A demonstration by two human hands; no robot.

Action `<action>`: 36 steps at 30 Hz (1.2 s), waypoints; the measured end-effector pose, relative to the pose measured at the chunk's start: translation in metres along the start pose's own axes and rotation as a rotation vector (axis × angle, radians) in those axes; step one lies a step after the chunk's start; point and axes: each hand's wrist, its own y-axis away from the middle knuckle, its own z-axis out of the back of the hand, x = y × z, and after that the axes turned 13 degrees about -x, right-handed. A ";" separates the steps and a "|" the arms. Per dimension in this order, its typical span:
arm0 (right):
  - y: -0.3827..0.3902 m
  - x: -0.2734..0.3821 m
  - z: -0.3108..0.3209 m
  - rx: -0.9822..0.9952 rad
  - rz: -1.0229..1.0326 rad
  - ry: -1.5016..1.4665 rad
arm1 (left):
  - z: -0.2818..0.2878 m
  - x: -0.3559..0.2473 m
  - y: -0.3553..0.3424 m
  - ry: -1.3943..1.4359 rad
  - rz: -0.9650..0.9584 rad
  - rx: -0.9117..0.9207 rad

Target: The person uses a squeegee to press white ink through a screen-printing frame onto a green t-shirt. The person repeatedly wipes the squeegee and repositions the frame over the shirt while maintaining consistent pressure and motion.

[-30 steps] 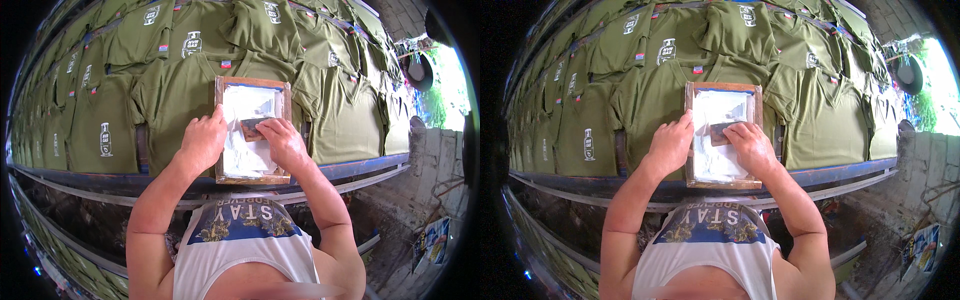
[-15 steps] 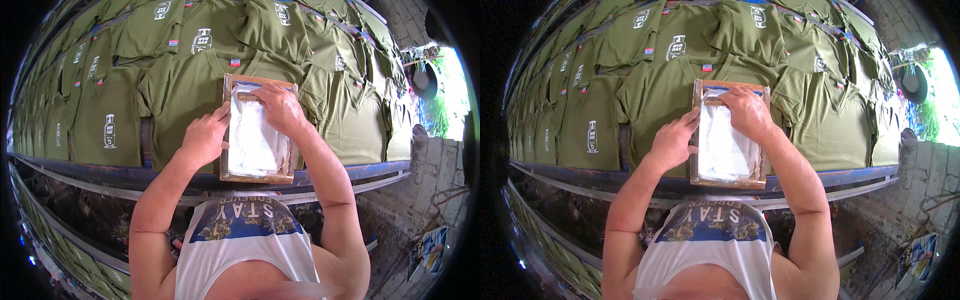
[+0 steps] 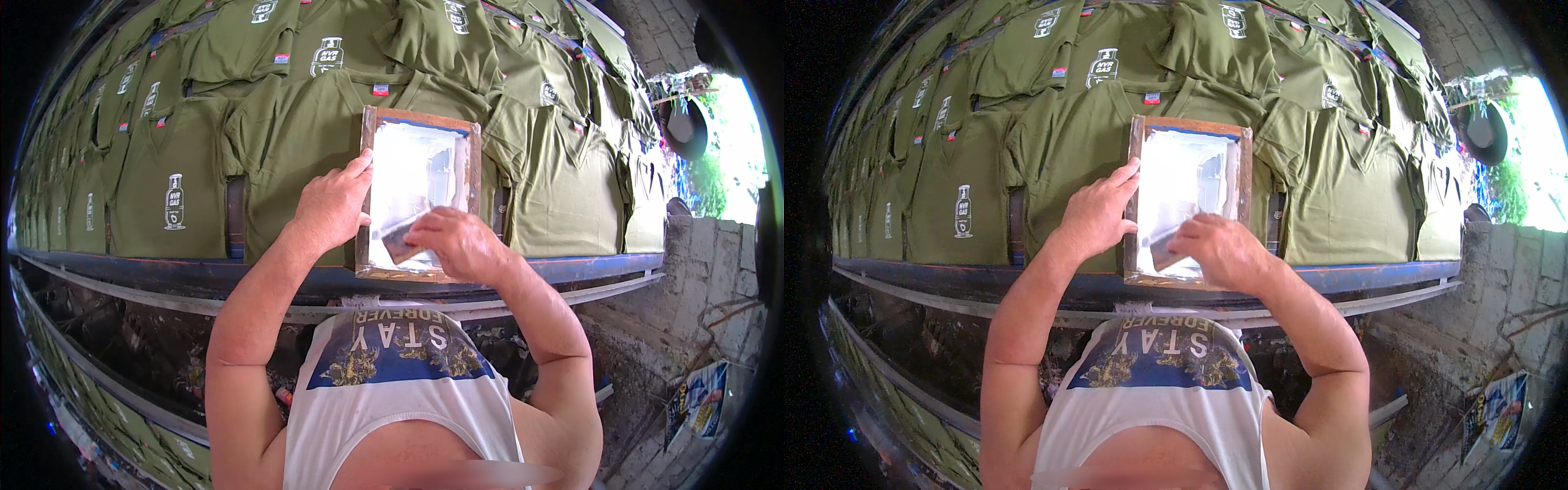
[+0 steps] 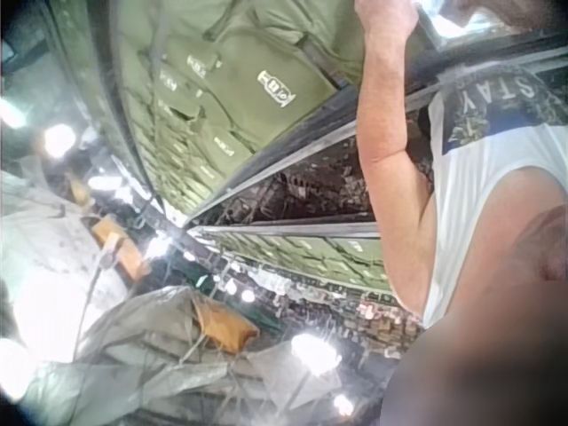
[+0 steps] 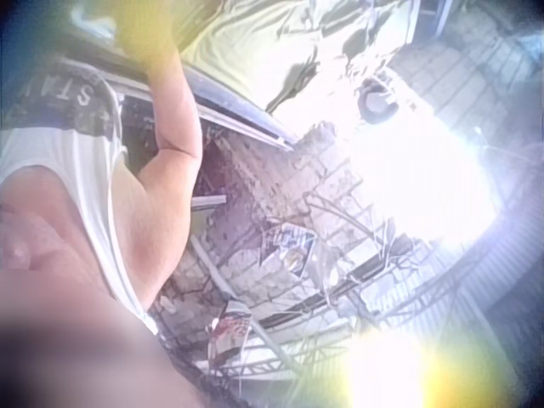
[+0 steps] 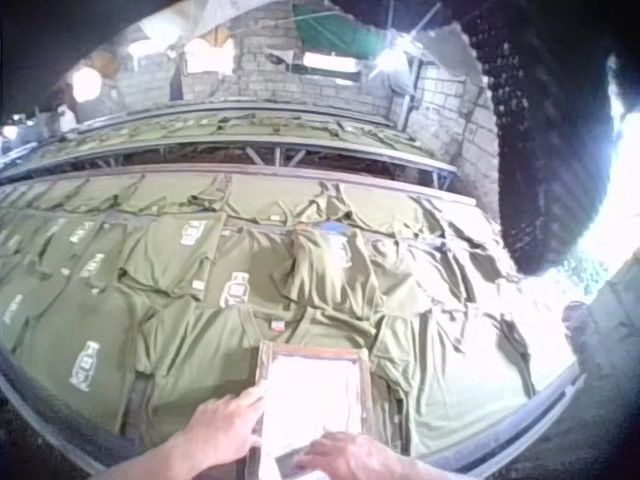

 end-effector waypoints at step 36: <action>0.043 0.011 -0.003 -0.202 -0.116 0.033 | 0.005 -0.011 -0.010 -0.197 -0.172 -0.021</action>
